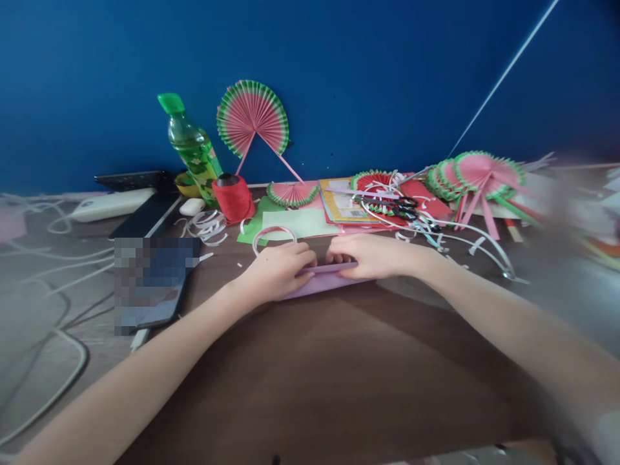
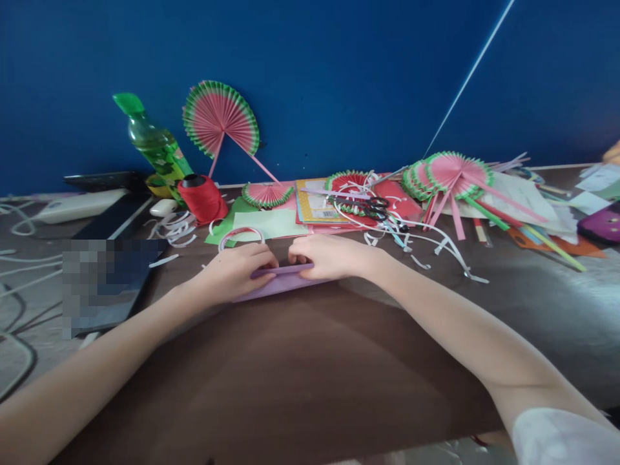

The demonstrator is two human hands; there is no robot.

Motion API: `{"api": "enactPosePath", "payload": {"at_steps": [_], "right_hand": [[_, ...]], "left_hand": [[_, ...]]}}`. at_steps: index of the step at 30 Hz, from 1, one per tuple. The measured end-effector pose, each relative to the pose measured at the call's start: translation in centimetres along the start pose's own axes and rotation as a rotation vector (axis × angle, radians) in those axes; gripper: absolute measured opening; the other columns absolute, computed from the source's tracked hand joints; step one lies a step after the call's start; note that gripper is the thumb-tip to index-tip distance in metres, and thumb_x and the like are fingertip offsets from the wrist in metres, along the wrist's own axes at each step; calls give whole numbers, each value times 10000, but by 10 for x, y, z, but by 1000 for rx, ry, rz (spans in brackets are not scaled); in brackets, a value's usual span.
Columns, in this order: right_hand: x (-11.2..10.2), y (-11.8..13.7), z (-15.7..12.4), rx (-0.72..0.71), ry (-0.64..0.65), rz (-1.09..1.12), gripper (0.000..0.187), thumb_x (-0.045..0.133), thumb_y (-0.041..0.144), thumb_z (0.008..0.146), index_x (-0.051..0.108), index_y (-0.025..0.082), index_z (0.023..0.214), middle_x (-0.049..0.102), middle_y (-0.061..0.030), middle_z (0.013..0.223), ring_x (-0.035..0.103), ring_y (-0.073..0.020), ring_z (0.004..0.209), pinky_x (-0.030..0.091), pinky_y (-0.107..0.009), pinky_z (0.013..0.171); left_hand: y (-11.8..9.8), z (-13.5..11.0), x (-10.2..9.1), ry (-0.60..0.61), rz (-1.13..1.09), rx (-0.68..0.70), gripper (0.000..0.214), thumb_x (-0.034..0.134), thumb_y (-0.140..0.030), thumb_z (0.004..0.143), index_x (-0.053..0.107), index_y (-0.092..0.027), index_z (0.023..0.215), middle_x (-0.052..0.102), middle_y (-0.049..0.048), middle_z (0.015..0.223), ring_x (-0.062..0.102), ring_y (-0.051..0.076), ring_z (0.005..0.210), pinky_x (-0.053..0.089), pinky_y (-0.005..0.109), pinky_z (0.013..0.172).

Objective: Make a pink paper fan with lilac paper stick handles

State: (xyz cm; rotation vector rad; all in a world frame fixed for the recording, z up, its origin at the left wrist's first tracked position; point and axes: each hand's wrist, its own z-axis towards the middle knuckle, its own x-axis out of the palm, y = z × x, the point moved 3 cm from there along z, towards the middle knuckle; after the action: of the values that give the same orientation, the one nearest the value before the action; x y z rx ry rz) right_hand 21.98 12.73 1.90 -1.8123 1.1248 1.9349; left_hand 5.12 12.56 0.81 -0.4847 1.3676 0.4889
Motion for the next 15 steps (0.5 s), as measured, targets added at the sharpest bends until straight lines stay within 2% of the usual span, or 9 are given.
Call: {"api": "enactPosePath", "payload": {"at_steps": [4, 10, 15], "right_hand": [[5, 2, 3, 7, -46, -18, 126, 555, 176, 769, 556, 168, 895, 600, -49, 887, 529, -157, 732, 356, -253, 599], [8, -4, 5, -90, -102, -85, 94, 504, 127, 787, 595, 151, 797, 590, -71, 856, 538, -176, 782, 368, -278, 666], [9, -4, 5, -48, -70, -16, 175, 474, 129, 808, 610, 161, 913, 635, -61, 908, 564, -167, 779, 384, -276, 678]], "left_hand": [[1, 0, 3, -36, 86, 6, 219, 423, -254, 862, 632, -189, 874, 631, 30, 829, 579, 162, 821, 404, 250, 651], [1, 0, 6, -55, 52, 18, 200, 477, -306, 863, 610, -174, 935, 621, 38, 886, 571, 162, 836, 417, 252, 671], [1, 0, 8, -20, 57, -17, 280, 371, -313, 916, 616, -180, 942, 628, 39, 850, 594, 169, 817, 422, 256, 639]]}}
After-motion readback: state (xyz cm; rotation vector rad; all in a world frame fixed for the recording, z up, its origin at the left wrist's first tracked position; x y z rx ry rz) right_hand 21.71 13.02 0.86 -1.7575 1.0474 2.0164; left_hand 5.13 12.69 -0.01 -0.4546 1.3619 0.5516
